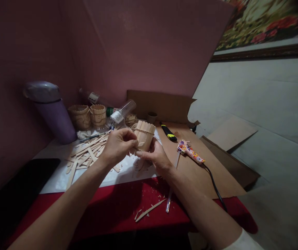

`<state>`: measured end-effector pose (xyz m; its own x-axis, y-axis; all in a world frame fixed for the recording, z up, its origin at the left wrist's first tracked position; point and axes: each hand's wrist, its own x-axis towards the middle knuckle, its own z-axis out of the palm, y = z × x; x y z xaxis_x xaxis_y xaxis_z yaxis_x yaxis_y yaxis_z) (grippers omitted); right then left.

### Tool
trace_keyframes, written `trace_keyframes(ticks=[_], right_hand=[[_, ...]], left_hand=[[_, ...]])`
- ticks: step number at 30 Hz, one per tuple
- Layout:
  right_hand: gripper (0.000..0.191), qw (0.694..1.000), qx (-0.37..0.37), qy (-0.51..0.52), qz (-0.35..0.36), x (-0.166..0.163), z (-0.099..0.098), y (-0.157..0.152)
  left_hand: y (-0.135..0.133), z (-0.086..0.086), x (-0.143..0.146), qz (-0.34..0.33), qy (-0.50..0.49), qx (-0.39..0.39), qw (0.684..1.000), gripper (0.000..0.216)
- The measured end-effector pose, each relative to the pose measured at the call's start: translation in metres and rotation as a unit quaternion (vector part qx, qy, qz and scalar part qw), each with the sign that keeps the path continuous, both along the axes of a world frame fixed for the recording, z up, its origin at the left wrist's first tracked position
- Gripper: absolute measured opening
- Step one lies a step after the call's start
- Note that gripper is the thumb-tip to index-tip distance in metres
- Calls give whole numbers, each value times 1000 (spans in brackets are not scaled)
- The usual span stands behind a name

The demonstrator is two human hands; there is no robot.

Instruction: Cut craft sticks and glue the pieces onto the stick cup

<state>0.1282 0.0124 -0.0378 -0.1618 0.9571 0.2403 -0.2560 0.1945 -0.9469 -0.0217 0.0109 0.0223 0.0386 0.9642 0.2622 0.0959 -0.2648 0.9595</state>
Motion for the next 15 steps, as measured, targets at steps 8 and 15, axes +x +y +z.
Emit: trace_keyframes(ticks=[8, 15], right_hand=[[69, 1000, 7, -2, -8, 0, 1, 0], [68, 1000, 0, 8, -17, -1, -3, 2]], left_hand=[[0, -5, 1, 11, 0, 10, 1000, 7], [1, -9, 3, 15, 1, 25, 1000, 8]])
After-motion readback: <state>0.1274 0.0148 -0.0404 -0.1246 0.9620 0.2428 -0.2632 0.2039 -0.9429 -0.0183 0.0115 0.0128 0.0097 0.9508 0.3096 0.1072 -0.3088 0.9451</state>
